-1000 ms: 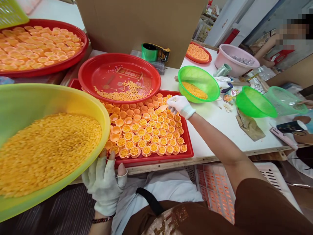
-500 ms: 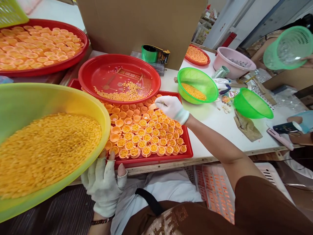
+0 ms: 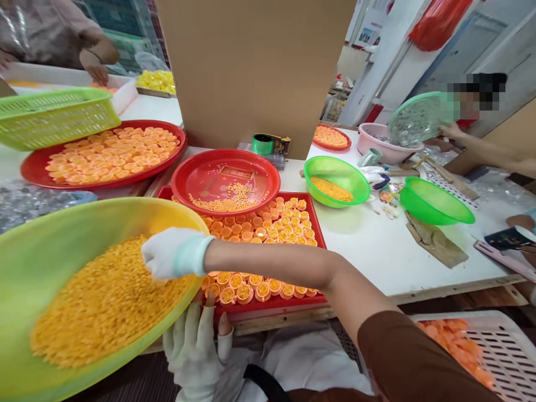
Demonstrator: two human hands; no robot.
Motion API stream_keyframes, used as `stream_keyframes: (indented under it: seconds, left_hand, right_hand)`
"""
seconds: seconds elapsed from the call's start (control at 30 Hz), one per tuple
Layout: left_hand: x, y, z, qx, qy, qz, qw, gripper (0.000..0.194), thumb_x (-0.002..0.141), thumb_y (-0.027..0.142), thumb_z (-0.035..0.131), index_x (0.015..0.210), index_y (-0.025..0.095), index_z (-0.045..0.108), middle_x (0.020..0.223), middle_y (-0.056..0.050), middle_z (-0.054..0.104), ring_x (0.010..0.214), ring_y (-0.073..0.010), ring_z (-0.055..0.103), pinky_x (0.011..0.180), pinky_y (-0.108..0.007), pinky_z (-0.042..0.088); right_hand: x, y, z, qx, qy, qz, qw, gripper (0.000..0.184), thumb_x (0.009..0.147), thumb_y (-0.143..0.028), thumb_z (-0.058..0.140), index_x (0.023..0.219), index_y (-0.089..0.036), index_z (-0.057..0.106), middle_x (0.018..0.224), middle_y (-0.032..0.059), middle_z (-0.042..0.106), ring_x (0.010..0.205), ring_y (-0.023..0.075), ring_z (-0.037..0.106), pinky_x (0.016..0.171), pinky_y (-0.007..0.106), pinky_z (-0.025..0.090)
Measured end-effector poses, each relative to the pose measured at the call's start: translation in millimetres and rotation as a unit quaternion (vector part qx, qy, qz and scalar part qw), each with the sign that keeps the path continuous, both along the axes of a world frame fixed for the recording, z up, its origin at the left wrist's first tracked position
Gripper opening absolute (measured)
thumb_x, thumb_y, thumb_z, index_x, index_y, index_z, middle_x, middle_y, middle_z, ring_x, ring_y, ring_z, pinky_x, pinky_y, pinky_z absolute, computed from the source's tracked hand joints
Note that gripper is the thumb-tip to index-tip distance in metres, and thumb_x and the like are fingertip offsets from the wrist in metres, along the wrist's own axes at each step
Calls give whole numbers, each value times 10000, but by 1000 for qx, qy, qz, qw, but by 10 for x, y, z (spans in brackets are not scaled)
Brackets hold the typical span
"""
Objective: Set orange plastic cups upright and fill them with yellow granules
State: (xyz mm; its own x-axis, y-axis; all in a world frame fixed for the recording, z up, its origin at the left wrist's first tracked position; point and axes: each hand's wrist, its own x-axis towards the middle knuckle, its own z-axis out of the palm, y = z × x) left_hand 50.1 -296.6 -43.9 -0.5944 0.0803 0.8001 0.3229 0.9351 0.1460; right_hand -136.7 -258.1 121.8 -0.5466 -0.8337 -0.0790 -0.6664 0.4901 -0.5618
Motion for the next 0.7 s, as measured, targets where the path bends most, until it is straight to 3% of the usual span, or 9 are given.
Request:
stream_keyframes:
  seconds: [0.07, 0.17, 0.27, 0.33, 0.4, 0.53, 0.7]
  left_hand:
    - [-29, -2, -20, 1, 11, 1, 1000, 408, 893, 266, 723, 1229, 37, 689, 1159, -281, 724, 1122, -454, 675, 1046, -614, 487]
    - [-25, 30, -20, 8, 1, 3, 1000, 434, 895, 270, 719, 1261, 39, 684, 1203, -281, 716, 1146, -454, 666, 1057, -606, 476]
    - [31, 85, 24, 10, -24, 8, 1000, 417, 910, 274, 691, 1266, 56, 685, 1217, -255, 717, 1157, -429, 661, 1060, -573, 474]
    - [56, 111, 54, 17, -38, 20, 999, 403, 926, 285, 667, 1267, 71, 687, 1233, -236, 717, 1163, -413, 656, 1066, -556, 469]
    - [68, 123, 73, 23, -44, 29, 998, 405, 945, 296, 637, 1285, 79, 683, 1269, -228, 710, 1188, -402, 648, 1082, -544, 459]
    - [97, 114, 83, 23, -52, 34, 998, 445, 959, 323, 612, 1337, 93, 668, 1272, -215, 714, 1209, -387, 645, 1104, -534, 445]
    - [78, 79, 16, 24, -40, 21, 999, 546, 928, 337, 660, 1425, 112, 627, 1324, -224, 698, 1289, -395, 618, 1162, -553, 411]
  right_hand:
    - [-26, -133, -139, 32, -125, 23, 991, 294, 845, -234, 624, 556, -224, 570, 529, -54, 653, 608, 171, 665, 534, 234, 511]
    - [-15, -108, -208, -11, -289, -44, 956, 223, 813, -204, 728, 633, -208, 598, 501, -77, 643, 580, 165, 676, 519, 233, 567]
    - [20, 60, -68, -90, -384, -140, 908, 210, 834, -91, 741, 692, -171, 607, 530, -49, 645, 552, 122, 638, 495, 200, 555]
    - [7, 210, 74, -123, -441, -160, 874, 270, 920, -79, 650, 676, -160, 569, 533, -39, 604, 477, 66, 535, 444, 153, 477]
    - [-25, 397, 200, -168, -468, -192, 846, 248, 924, -86, 665, 706, -157, 571, 591, -19, 630, 479, 53, 515, 428, 143, 452]
    - [-53, 915, 340, -228, -472, -232, 820, 128, 934, -129, 682, 811, -135, 645, 686, 14, 666, 558, 61, 567, 440, 133, 450]
    - [-112, 1668, 268, -280, -406, -323, 808, 100, 922, -144, 707, 833, -140, 662, 721, 36, 692, 562, 73, 575, 444, 155, 457]
